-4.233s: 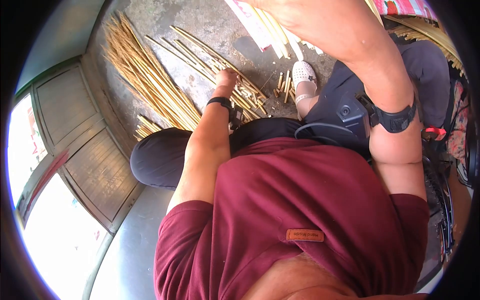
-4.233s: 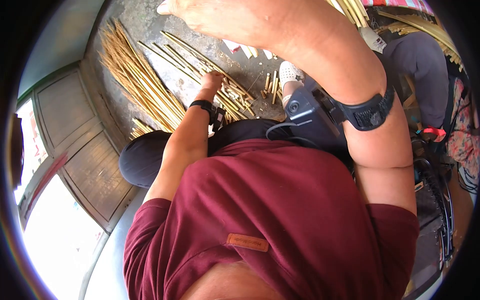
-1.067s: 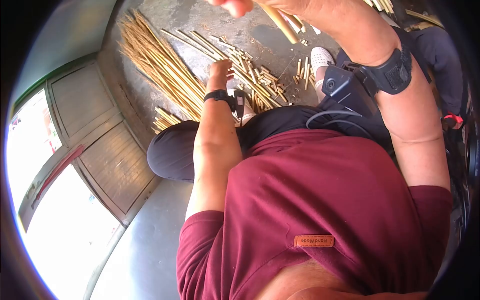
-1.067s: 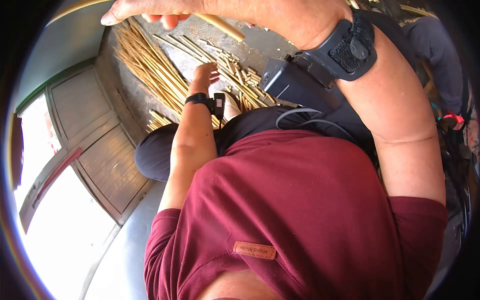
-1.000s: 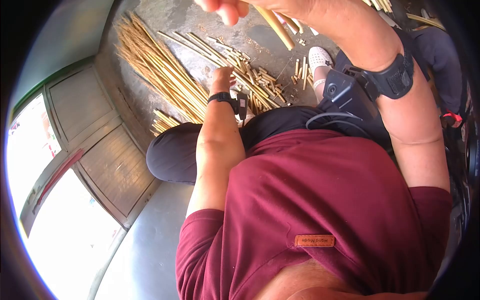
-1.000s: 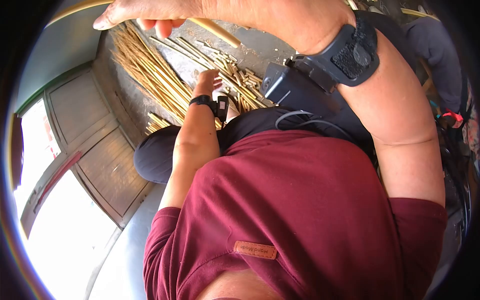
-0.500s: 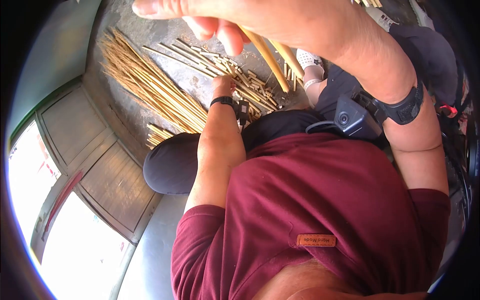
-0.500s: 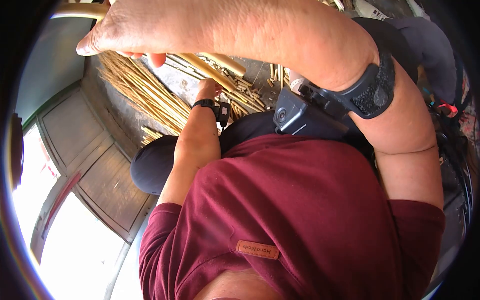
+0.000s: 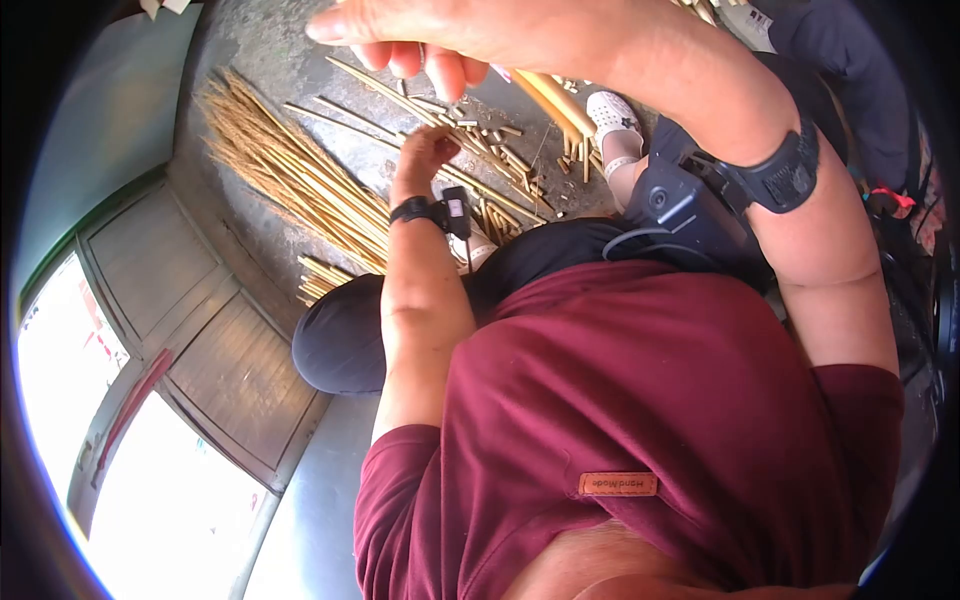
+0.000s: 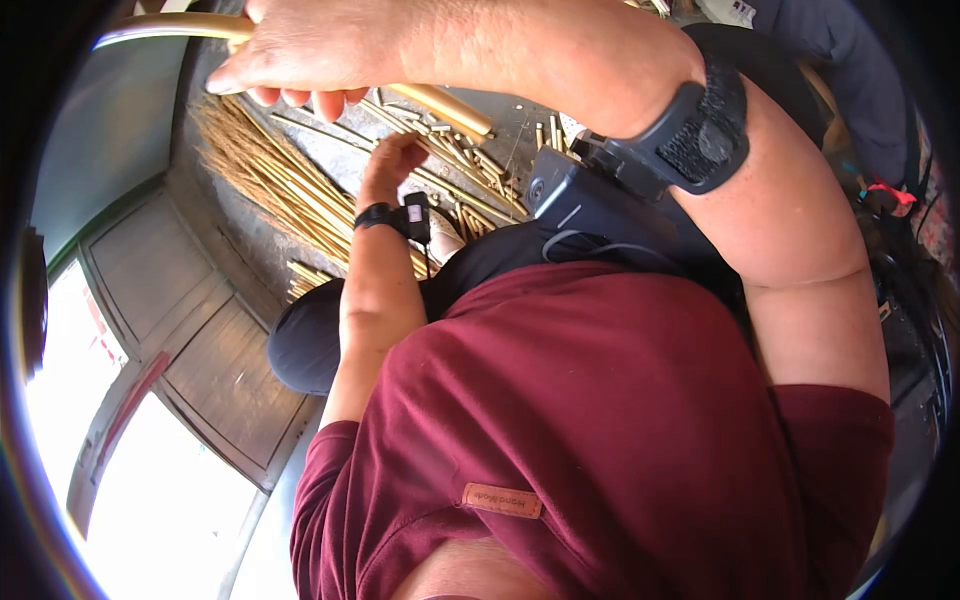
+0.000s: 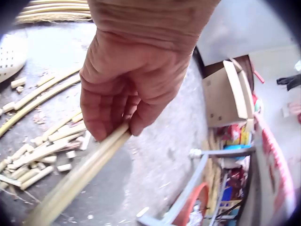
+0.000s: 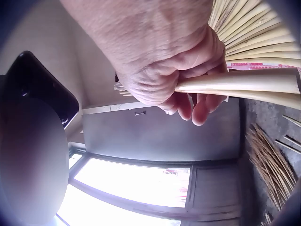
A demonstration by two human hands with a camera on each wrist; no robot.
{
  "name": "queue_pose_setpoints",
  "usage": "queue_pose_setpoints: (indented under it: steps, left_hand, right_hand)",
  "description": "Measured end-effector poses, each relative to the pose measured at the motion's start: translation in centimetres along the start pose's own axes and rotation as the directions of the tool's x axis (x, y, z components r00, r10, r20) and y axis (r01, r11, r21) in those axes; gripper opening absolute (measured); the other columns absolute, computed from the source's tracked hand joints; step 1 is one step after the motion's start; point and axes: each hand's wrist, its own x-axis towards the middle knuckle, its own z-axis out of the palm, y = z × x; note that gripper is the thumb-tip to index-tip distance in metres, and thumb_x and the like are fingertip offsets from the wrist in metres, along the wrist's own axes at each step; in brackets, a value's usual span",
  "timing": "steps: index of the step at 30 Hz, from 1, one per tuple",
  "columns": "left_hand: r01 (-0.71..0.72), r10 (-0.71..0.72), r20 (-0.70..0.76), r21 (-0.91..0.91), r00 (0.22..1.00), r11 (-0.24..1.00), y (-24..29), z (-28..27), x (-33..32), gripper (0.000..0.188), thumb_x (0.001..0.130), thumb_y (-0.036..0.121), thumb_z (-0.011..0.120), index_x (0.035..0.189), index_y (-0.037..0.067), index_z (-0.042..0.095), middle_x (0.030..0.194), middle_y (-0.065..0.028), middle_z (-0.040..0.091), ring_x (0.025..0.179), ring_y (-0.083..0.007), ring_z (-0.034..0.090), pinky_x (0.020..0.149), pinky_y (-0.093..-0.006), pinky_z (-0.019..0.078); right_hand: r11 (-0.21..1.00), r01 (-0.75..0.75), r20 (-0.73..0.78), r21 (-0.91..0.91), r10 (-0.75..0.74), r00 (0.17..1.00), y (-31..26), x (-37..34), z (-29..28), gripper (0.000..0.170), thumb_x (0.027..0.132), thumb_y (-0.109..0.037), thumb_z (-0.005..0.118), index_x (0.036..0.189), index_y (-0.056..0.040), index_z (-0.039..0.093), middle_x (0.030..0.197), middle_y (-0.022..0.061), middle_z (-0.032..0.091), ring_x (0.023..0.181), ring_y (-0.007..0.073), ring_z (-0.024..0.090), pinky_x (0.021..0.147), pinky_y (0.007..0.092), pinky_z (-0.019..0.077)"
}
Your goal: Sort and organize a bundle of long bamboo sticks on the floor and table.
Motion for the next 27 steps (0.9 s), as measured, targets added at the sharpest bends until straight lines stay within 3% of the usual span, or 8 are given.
queue_pose_setpoints:
  steps: [3,7,11,12,15,16,22,27]
  left_hand:
    - [-0.135,0.154,0.155,-0.127,0.976,0.983,5.9,-0.2,-3.0,0.006,0.085,0.008,0.061,0.090,0.005,0.059,0.082,-0.0069,0.065,0.070,-0.0194,0.065,0.064,-0.0330,0.0582]
    - [-0.314,0.445,0.332,-0.380,0.832,0.870,11.6,1.4,-8.7,0.010,0.087,0.010,0.061,0.094,0.002,0.062,0.089,-0.0123,0.066,0.080,-0.0212,0.066,0.069,-0.0344,0.0594]
    - [-0.388,0.628,0.357,-0.550,0.691,0.740,14.6,3.5,-13.8,0.013,0.087,0.007,0.061,0.097,-0.001,0.062,0.095,-0.0173,0.065,0.083,-0.0233,0.066,0.072,-0.0357,0.0603]
    - [-0.423,0.654,0.365,-0.538,0.662,0.729,15.3,4.0,-15.0,0.016,0.086,0.006,0.062,0.100,-0.002,0.062,0.095,-0.0175,0.065,0.084,-0.0233,0.066,0.073,-0.0356,0.0603]
    - [-0.521,0.689,0.420,-0.452,0.591,0.724,16.8,6.1,-18.4,0.017,0.089,0.005,0.057,0.103,-0.002,0.061,0.095,-0.0174,0.066,0.084,-0.0235,0.067,0.075,-0.0385,0.0598]
    - [-0.586,0.701,0.398,-0.385,0.592,0.713,17.1,6.5,-19.0,0.017,0.090,0.005,0.055,0.104,-0.002,0.060,0.093,-0.0163,0.067,0.082,-0.0238,0.067,0.072,-0.0386,0.0594]
    - [-0.699,0.658,0.310,0.032,0.687,0.715,17.8,9.1,-23.2,0.015,0.090,0.007,0.058,0.102,-0.001,0.062,0.090,-0.0117,0.067,0.078,-0.0204,0.066,0.068,-0.0326,0.0579]
    - [-0.707,0.706,0.218,-0.086,0.674,0.702,18.9,6.2,-22.8,0.014,0.091,0.007,0.057,0.101,-0.002,0.061,0.088,-0.0112,0.065,0.069,-0.0170,0.062,0.062,-0.0298,0.0567]
  right_hand:
    - [0.999,-0.026,0.014,-0.018,0.027,1.000,-0.1,-0.1,0.1,0.021,0.085,-0.020,0.056,0.080,-0.0008,0.063,0.064,0.0154,0.059,0.061,0.0232,0.061,0.058,0.0341,0.0496]
    - [0.988,-0.061,-0.004,-0.141,0.061,0.998,-0.3,-0.3,0.2,0.023,0.085,-0.021,0.056,0.079,-0.0001,0.063,0.064,0.0161,0.060,0.062,0.0240,0.062,0.059,0.0347,0.0499]
    - [0.954,-0.045,-0.077,-0.297,0.023,0.997,1.4,0.1,1.3,0.031,0.083,-0.026,0.058,0.077,0.0043,0.061,0.064,0.0195,0.058,0.067,0.0277,0.064,0.065,0.0387,0.0506]
    - [0.900,-0.101,-0.097,-0.424,0.066,0.993,2.5,1.1,2.0,0.026,0.085,-0.021,0.057,0.083,0.0050,0.061,0.071,0.0177,0.062,0.070,0.0240,0.066,0.065,0.0350,0.0524]
    - [0.877,-0.331,0.178,-0.347,0.408,0.895,2.7,3.1,3.0,0.061,0.086,-0.047,0.057,0.118,0.0042,0.052,0.112,0.0265,0.059,0.088,0.0295,0.068,0.064,0.0413,0.0570]
    - [0.972,-0.232,0.123,0.037,0.226,0.966,2.9,1.0,3.7,0.049,0.088,-0.036,0.059,0.106,0.0101,0.057,0.098,0.0240,0.064,0.069,0.0252,0.069,0.049,0.0307,0.0567]
    - [0.961,-0.264,0.212,0.084,0.241,0.947,2.4,1.5,3.7,0.037,0.092,-0.023,0.053,0.106,0.0107,0.055,0.094,0.0232,0.065,0.076,0.0269,0.070,0.058,0.0338,0.0595]
    - [0.942,-0.301,0.229,0.147,0.263,0.937,1.4,1.0,3.3,0.032,0.091,-0.019,0.052,0.105,0.0091,0.054,0.095,0.0239,0.065,0.078,0.0282,0.070,0.059,0.0364,0.0589]
